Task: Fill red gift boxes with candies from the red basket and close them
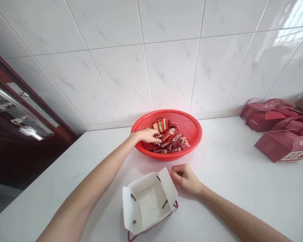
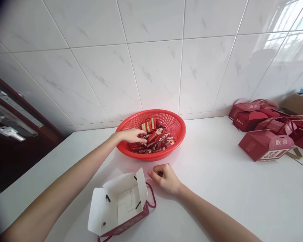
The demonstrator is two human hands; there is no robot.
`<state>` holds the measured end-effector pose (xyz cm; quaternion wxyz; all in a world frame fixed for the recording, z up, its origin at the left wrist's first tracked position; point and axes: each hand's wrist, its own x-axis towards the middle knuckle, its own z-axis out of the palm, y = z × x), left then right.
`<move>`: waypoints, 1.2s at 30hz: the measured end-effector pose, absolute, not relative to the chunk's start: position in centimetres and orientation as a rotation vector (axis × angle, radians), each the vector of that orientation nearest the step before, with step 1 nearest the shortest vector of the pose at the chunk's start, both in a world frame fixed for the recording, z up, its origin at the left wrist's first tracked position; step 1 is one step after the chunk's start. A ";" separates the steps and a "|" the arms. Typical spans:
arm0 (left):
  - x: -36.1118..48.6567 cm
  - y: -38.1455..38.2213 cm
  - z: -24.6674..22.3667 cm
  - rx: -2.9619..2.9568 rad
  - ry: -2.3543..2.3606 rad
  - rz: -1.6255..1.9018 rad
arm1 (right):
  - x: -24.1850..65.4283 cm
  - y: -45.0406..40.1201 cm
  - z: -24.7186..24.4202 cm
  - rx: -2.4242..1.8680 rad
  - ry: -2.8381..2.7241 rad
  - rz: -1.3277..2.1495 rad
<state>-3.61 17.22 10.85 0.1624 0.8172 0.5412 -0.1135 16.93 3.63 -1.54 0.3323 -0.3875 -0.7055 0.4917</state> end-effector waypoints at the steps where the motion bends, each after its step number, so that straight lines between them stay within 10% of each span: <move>1: -3.4 17.4 10.6 2.328 1.539 -0.357 | 17.0 3.6 -1.5 -1.013 -1.839 1.291; 36: -2.9 17.7 8.7 2.423 1.447 -0.125 | 16.8 4.2 -1.9 -1.014 -1.870 1.289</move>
